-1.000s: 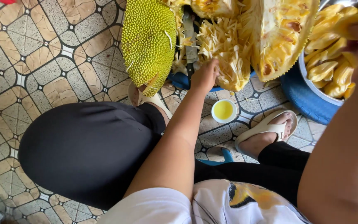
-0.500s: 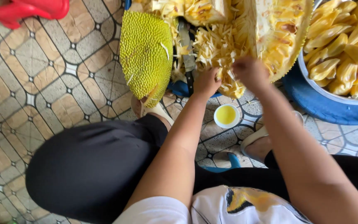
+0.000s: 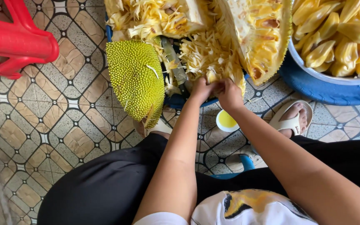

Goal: Extracting edible bulbs from a halved jackfruit using hands and a knife

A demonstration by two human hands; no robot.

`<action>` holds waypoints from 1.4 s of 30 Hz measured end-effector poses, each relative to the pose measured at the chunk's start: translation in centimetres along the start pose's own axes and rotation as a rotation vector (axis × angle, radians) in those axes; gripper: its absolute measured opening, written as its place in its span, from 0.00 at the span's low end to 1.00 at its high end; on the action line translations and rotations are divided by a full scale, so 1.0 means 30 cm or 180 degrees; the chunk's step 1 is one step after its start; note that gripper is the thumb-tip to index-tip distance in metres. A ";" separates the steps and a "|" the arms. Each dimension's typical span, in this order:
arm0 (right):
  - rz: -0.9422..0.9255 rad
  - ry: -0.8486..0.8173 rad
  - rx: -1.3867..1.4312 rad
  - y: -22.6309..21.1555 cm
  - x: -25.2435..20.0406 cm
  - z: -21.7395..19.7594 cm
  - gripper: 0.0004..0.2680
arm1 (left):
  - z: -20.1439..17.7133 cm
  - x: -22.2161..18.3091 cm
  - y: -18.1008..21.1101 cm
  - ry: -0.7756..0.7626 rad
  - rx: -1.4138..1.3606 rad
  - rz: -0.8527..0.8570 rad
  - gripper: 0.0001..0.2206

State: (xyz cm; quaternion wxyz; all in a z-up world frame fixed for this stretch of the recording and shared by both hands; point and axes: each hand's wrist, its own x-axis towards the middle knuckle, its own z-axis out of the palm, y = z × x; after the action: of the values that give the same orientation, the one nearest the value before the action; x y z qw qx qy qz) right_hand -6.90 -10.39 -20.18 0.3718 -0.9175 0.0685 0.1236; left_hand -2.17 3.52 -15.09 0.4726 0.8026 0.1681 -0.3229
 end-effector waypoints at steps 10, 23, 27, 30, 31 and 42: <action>0.0302 -0.0047 -0.0114 0.128 0.054 0.134 0.11 | 0.078 0.060 -0.094 -0.0095 -0.0792 -0.0262 0.32; 0.0426 -0.0599 -0.0930 -0.152 0.016 -0.028 0.26 | -0.109 -0.107 0.171 0.0150 -0.1558 -0.0462 0.16; 0.0033 -0.0257 -0.1442 -0.177 0.013 0.015 0.21 | -0.076 0.055 0.087 0.0370 -0.0421 -0.0080 0.13; -0.1832 0.0477 -0.2177 -0.161 -0.027 -0.060 0.07 | -0.133 -0.041 0.135 0.0761 -0.0298 -0.0079 0.15; -0.1844 0.0481 -0.2158 -0.175 -0.009 -0.079 0.07 | -0.130 -0.016 0.097 0.0780 -0.0289 -0.0082 0.15; -0.2347 -0.0207 -0.1984 -0.029 0.106 0.095 0.01 | -0.076 -0.081 -0.005 0.0404 0.0189 0.0179 0.16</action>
State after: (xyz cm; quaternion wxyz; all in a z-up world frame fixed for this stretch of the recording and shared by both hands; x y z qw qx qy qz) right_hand -4.16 -7.89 -22.46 0.1002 -0.9440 -0.3132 0.0268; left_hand -3.23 5.65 -12.78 0.4458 0.8395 0.1654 -0.2627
